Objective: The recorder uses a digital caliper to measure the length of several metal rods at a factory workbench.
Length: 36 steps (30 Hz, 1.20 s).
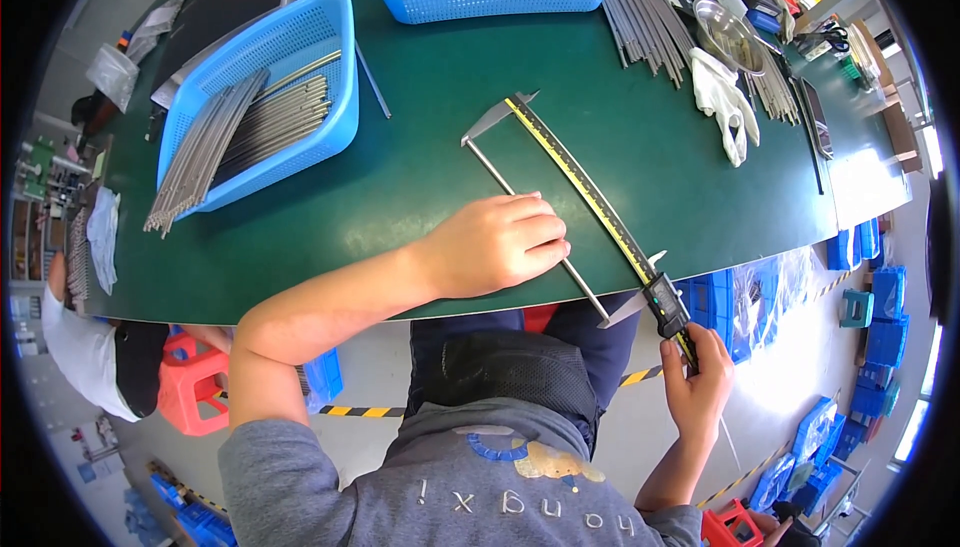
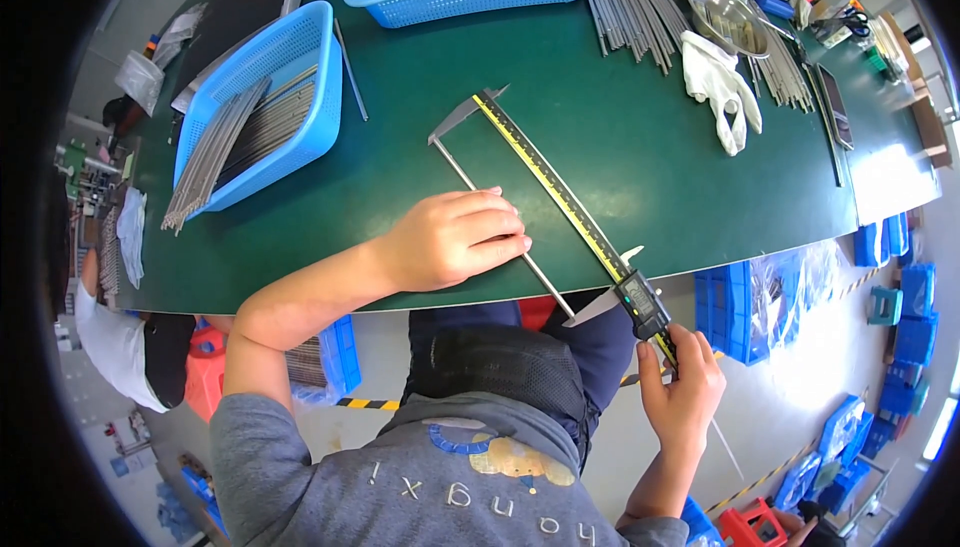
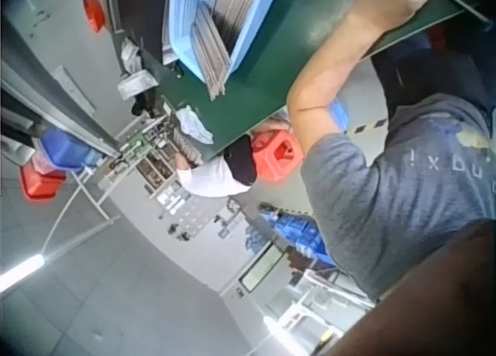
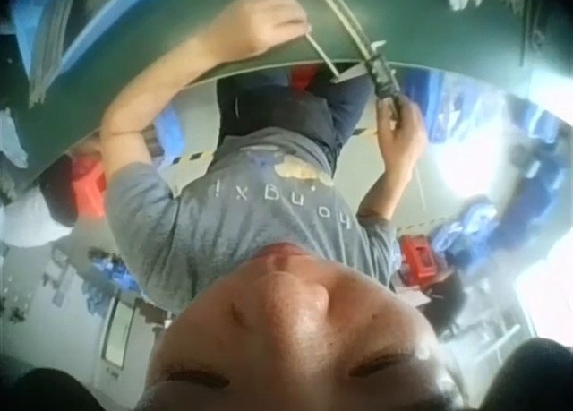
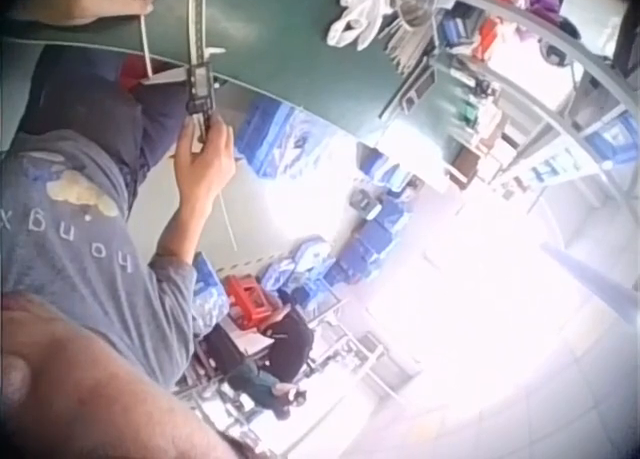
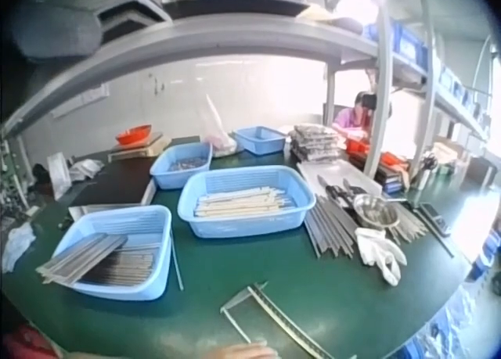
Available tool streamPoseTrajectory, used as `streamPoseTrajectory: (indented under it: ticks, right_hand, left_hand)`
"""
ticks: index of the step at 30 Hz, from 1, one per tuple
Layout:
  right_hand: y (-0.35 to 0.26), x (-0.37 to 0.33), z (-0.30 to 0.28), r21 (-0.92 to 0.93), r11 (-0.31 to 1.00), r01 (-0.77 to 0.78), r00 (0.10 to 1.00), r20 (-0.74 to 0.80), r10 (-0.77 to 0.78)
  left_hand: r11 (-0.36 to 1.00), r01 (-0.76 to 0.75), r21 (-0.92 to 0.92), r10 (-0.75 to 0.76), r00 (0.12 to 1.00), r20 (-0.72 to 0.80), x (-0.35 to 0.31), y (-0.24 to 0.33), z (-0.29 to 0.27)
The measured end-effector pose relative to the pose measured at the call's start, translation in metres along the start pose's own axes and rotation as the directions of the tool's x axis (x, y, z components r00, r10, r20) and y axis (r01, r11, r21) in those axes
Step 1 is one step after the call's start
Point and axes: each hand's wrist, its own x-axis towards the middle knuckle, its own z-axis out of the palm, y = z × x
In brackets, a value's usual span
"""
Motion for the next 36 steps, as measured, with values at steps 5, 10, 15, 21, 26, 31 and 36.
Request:
streamPoseTrajectory:
  ticks: [5, 10, 15, 21, 26, 31, 36]
  right_hand:
    - [0.000, -0.001, 0.000, 0.002, 1.000, 0.011, 1.000, 0.001, -0.011]
    - [0.002, -0.002, 0.002, 0.010, 0.996, 0.087, 0.996, -0.011, -0.087]
    - [0.002, -0.002, 0.001, 0.011, 0.995, 0.095, 0.995, 0.002, -0.095]
    - [0.005, -0.002, 0.003, 0.022, 0.991, 0.132, 0.991, -0.015, -0.131]
    - [0.007, -0.004, 0.003, 0.017, 0.991, 0.132, 0.991, -0.015, -0.132]
    - [0.009, -0.002, -0.002, 0.019, 0.978, 0.208, 0.977, -0.043, -0.207]
    - [0.004, -0.002, -0.003, 0.048, 0.997, 0.059, 0.998, 0.001, -0.059]
  left_hand:
    - [0.999, 0.001, -0.038, -0.001, 1.000, -0.003, 0.002, -0.001, 0.001]
    - [0.996, 0.016, -0.085, -0.016, 1.000, 0.000, 0.003, -0.002, 0.001]
    - [0.979, 0.078, -0.189, -0.078, 0.997, 0.009, 0.003, -0.003, 0.003]
    - [0.983, 0.024, -0.180, -0.041, 0.995, -0.089, 0.004, -0.005, 0.007]
    - [0.980, 0.029, -0.195, -0.045, 0.996, -0.080, 0.004, -0.006, 0.010]
    - [0.970, 0.094, -0.225, -0.099, 0.995, -0.009, 0.006, -0.006, 0.001]
    - [0.977, 0.130, -0.172, -0.130, 0.991, 0.010, 0.007, -0.004, -0.008]
